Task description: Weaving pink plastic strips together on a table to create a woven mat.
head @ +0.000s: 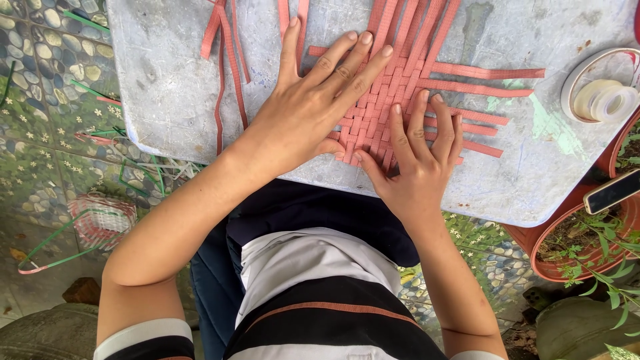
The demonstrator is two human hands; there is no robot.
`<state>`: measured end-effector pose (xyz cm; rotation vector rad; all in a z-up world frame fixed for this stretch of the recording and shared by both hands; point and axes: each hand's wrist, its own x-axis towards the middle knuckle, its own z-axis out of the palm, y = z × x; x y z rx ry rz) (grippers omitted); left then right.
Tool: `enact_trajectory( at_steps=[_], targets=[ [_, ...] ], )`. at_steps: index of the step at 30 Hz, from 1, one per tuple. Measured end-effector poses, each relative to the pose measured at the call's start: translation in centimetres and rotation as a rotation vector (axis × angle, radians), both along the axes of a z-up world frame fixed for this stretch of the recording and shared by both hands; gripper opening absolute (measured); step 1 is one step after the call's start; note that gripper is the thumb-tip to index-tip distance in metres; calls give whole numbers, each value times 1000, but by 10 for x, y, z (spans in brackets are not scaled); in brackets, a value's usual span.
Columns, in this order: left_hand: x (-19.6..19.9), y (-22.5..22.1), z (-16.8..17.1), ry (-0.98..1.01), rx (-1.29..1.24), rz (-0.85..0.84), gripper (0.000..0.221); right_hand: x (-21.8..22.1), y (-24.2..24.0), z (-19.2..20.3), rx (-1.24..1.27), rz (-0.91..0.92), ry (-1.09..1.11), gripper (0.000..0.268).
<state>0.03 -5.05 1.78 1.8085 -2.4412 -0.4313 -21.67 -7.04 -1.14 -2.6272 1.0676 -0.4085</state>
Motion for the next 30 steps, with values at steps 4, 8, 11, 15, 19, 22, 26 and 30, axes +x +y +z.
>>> enact_trajectory(
  at_steps=[4, 8, 11, 15, 19, 22, 26, 30],
  targets=[
    [1, -2, 0, 44, 14, -10, 130, 1, 0, 1, 11, -2, 3, 56],
    [0, -2, -1, 50, 37, 14, 132, 1, 0, 1, 10, 4, 23, 57],
    [-1, -2, -4, 58, 41, 15, 133, 1, -1, 1, 12, 12, 28, 58],
    [2, -4, -6, 99, 48, -8, 134, 1, 0, 2, 14, 9, 32, 58],
    [13, -6, -13, 294, 91, 7, 119, -1, 1, 1, 7, 5, 23, 57],
    [13, -5, -19, 323, 2, 42, 98, -1, 1, 1, 2, 6, 25, 56],
    [9, -3, -18, 281, -61, 98, 105, -1, 0, 0, 6, 3, 17, 56],
    [4, -1, -14, 258, -88, 160, 110, -2, 0, -1, 12, 3, 18, 56]
  ],
)
